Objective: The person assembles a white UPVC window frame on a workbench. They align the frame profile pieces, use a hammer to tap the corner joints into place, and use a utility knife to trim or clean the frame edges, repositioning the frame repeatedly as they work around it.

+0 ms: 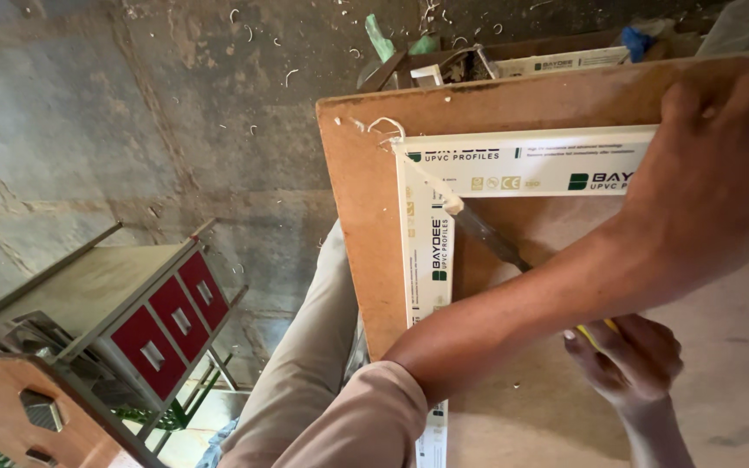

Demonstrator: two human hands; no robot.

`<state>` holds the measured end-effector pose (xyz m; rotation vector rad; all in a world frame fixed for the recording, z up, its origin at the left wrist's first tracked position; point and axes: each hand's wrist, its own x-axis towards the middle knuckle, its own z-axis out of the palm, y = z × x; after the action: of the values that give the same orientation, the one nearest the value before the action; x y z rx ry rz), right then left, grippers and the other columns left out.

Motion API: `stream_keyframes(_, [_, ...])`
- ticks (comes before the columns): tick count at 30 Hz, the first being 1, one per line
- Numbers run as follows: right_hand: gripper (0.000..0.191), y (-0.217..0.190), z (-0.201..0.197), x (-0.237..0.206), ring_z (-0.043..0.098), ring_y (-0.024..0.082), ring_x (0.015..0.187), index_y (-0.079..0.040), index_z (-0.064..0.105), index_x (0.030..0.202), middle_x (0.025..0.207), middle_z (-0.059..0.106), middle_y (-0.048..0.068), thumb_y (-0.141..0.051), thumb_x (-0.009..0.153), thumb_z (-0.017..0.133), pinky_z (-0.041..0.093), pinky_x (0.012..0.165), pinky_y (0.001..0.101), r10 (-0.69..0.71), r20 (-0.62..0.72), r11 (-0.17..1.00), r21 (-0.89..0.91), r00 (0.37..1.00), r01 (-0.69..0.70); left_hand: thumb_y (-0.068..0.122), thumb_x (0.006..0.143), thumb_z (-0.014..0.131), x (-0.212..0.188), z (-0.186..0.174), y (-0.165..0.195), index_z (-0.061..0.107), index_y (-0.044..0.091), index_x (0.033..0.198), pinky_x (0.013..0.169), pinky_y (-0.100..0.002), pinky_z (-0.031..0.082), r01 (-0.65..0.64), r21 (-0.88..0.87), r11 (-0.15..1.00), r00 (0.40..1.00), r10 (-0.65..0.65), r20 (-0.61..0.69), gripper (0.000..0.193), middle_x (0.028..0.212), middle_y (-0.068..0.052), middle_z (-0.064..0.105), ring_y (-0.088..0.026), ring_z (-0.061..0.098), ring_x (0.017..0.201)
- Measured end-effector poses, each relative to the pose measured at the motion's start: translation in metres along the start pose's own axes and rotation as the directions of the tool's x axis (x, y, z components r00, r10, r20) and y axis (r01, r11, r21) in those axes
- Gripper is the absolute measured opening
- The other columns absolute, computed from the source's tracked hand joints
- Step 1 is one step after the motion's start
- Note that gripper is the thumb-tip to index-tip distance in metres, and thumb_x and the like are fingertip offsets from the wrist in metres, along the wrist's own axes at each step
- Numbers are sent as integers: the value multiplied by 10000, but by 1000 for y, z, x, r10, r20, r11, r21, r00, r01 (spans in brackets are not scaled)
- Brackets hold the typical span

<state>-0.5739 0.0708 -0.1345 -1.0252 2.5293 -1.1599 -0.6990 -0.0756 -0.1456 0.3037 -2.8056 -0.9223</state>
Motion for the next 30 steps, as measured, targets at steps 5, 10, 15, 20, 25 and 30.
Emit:
stream_keyframes(5, [304, -15, -6, 10, 736, 258, 825, -44, 756, 1136, 1152, 741, 226, -58, 846, 847, 584, 685, 310, 20, 28, 1000, -16, 999, -20, 237, 890, 687, -1, 7, -2, 725, 82, 1137, 859, -403, 414, -12, -13, 1000, 1000, 12, 7, 295, 1259, -103, 596, -265, 497, 1225])
stream_keyframes(10, [321, -19, -11, 15, 740, 266, 821, -34, 752, 1157, 1167, 736, 250, -68, 851, 841, 581, 676, 309, 2, 57, 999, -40, 998, 1, 244, 896, 685, 3, -1, -2, 728, 89, 1120, 885, -414, 421, -1, -49, 999, 1000, 2, 31, 276, 1266, -90, 604, -267, 503, 1237])
stream_keyframes(15, [317, -6, -12, 1, 725, 272, 747, -25, 758, 1081, 987, 751, 180, -53, 780, 852, 577, 695, 374, -21, 76, 996, -81, 997, 28, 255, 847, 681, 5, -24, 7, 742, 89, 1076, 845, -451, 452, -11, 146, 989, 989, -12, 150, 290, 1188, -96, 640, -305, 527, 1220])
stream_keyframes(20, [311, 17, 10, -25, 681, 317, 832, -85, 730, 1028, 925, 708, 74, -83, 737, 840, 548, 824, 471, -66, 87, 997, -24, 994, 68, 213, 772, 660, 7, -37, 5, 745, 74, 1045, 895, -523, 488, -17, 81, 997, 992, 6, 129, 318, 1132, -93, 674, -291, 554, 1180])
stream_keyframes(25, [302, 38, 30, -29, 678, 348, 853, -155, 670, 951, 959, 706, 82, -192, 734, 877, 536, 843, 512, -125, 37, 989, -74, 992, 127, 205, 835, 672, 10, -39, -15, 750, 78, 1043, 820, -416, 479, -33, -72, 997, 980, 47, 192, 256, 1100, -101, 675, -278, 560, 1180])
stream_keyframes(30, [226, 21, -8, -28, 738, 326, 852, -107, 761, 1016, 976, 750, 142, -148, 816, 856, 567, 749, 382, -62, 31, 990, -129, 998, 65, 233, 767, 682, 1, -45, -13, 763, 82, 1004, 838, -424, 459, -60, -82, 995, 975, 76, 207, 292, 1173, -136, 677, -323, 552, 1217])
